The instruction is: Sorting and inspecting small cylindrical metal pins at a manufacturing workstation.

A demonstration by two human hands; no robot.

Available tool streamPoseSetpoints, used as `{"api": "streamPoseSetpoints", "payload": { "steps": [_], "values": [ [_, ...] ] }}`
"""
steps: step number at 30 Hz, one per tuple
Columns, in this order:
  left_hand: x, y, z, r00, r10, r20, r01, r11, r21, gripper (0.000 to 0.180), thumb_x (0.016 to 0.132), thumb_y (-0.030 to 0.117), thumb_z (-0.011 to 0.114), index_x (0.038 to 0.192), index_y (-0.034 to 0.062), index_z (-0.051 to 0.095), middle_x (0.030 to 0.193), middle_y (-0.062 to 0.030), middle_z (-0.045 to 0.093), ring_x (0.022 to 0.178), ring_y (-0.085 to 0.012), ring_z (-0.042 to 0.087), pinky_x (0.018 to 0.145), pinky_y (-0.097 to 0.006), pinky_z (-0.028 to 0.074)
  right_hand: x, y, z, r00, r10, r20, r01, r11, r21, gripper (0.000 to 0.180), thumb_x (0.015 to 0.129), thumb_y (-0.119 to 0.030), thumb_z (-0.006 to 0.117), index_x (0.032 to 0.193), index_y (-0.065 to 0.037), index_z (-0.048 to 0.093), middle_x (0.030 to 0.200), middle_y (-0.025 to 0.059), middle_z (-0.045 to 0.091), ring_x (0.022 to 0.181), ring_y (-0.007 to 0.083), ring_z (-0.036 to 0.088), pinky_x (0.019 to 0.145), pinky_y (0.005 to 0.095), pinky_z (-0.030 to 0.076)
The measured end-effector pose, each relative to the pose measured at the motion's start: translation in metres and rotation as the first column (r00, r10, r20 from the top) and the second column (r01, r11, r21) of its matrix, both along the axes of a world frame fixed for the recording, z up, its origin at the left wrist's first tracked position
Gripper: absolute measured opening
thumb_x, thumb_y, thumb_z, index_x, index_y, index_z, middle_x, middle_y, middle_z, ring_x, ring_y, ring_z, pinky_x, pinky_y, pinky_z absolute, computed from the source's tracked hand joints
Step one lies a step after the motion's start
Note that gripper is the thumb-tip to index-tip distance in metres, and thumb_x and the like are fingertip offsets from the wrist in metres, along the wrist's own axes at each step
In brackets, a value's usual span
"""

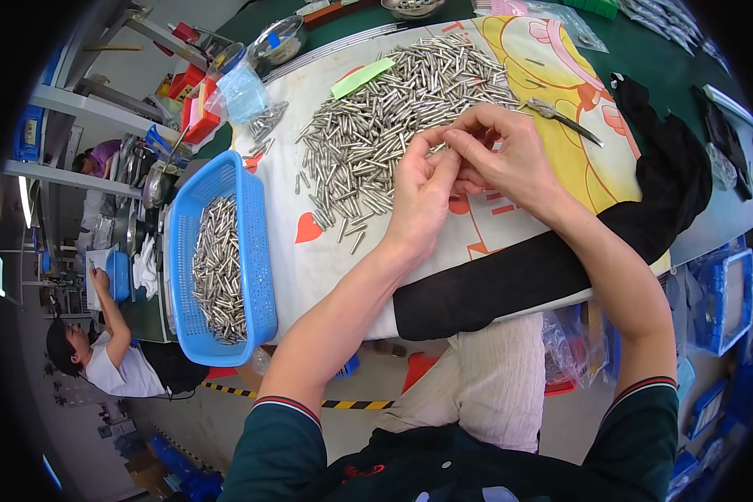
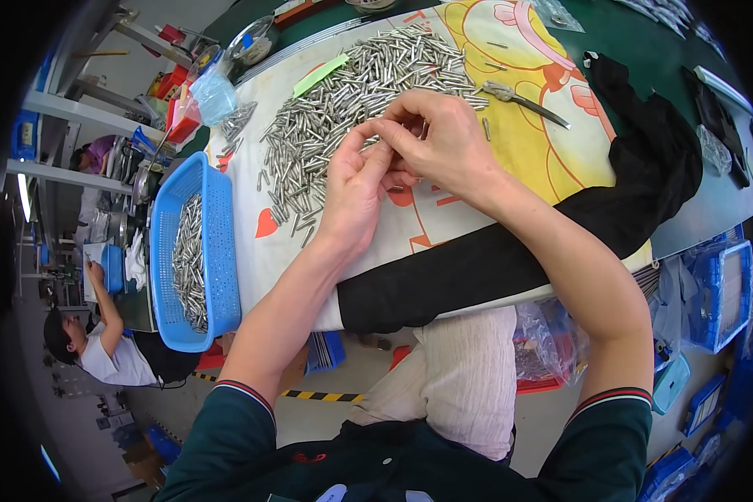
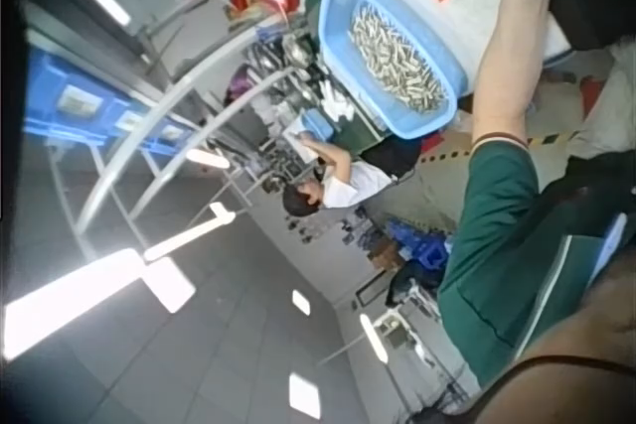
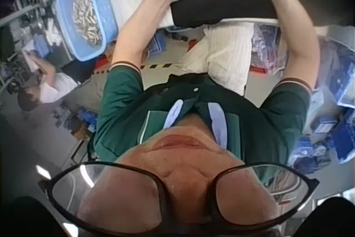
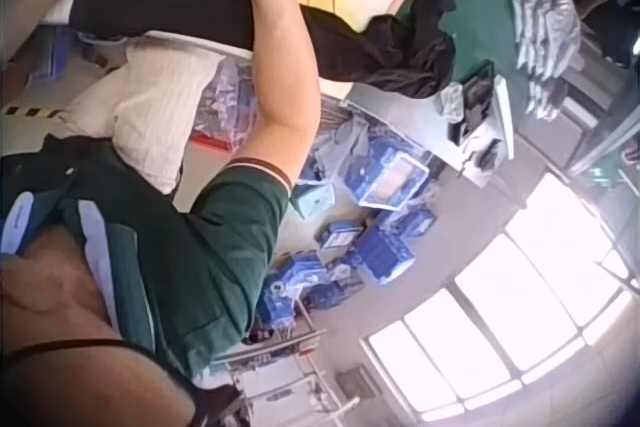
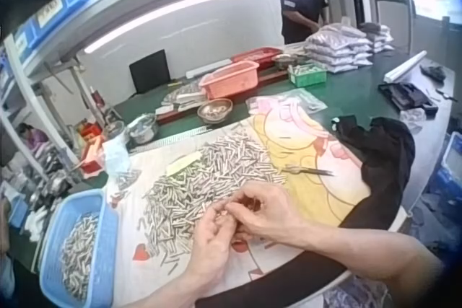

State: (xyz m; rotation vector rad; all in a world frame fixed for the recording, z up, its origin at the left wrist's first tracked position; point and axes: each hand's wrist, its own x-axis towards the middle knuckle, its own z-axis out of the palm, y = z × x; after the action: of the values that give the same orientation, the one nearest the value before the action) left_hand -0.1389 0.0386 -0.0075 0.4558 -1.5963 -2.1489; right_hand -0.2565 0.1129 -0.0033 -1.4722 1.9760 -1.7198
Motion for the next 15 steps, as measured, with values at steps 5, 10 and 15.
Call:
{"api": "streamPoseSetpoints", "payload": {
  "steps": [5, 10, 15],
  "values": [
    [-0.0005, 0.0000, -0.0020, 1.000, -0.006, 0.018, 0.006, 1.000, -0.007, 0.023, 0.097, 0.017, 0.046, 0.114, 0.0001, 0.044, 0.085, -0.0077, 0.063, 0.071, -0.0117, 0.060, 0.068, -0.025, 0.050, 0.0004, -0.0006, -0.0022, 1.000, -0.012, 0.001, 0.012, 1.000, -0.021, 0.017, 0.077, -0.016, 0.066, 0.079, 0.000, 0.064, 0.067, 0.0085, 0.062, 0.056, 0.0163, 0.060, 0.052, 0.0283, 0.047],
    [-0.0007, -0.0003, -0.0021, 1.000, 0.004, 0.020, -0.004, 1.000, 0.003, 0.021, 0.098, 0.013, 0.043, 0.113, -0.0004, 0.043, 0.081, -0.0082, 0.063, 0.070, -0.0117, 0.061, 0.065, -0.023, 0.051, 0.0026, -0.0002, -0.0001, 1.000, -0.010, -0.027, 0.008, 0.999, -0.040, 0.014, 0.077, -0.014, 0.066, 0.079, 0.000, 0.063, 0.067, 0.0079, 0.062, 0.057, 0.0162, 0.060, 0.053, 0.0284, 0.047],
    [-0.0010, 0.0012, -0.0016, 1.000, 0.006, 0.010, -0.007, 1.000, 0.026, 0.020, 0.098, 0.014, 0.043, 0.113, 0.0000, 0.044, 0.080, -0.0080, 0.063, 0.070, -0.0115, 0.061, 0.064, -0.023, 0.050, 0.0021, -0.0003, -0.0008, 0.999, -0.010, -0.036, 0.008, 0.999, -0.054, 0.012, 0.076, -0.012, 0.067, 0.080, -0.001, 0.063, 0.066, 0.0073, 0.062, 0.056, 0.0159, 0.060, 0.052, 0.0277, 0.047]
  ]
}}
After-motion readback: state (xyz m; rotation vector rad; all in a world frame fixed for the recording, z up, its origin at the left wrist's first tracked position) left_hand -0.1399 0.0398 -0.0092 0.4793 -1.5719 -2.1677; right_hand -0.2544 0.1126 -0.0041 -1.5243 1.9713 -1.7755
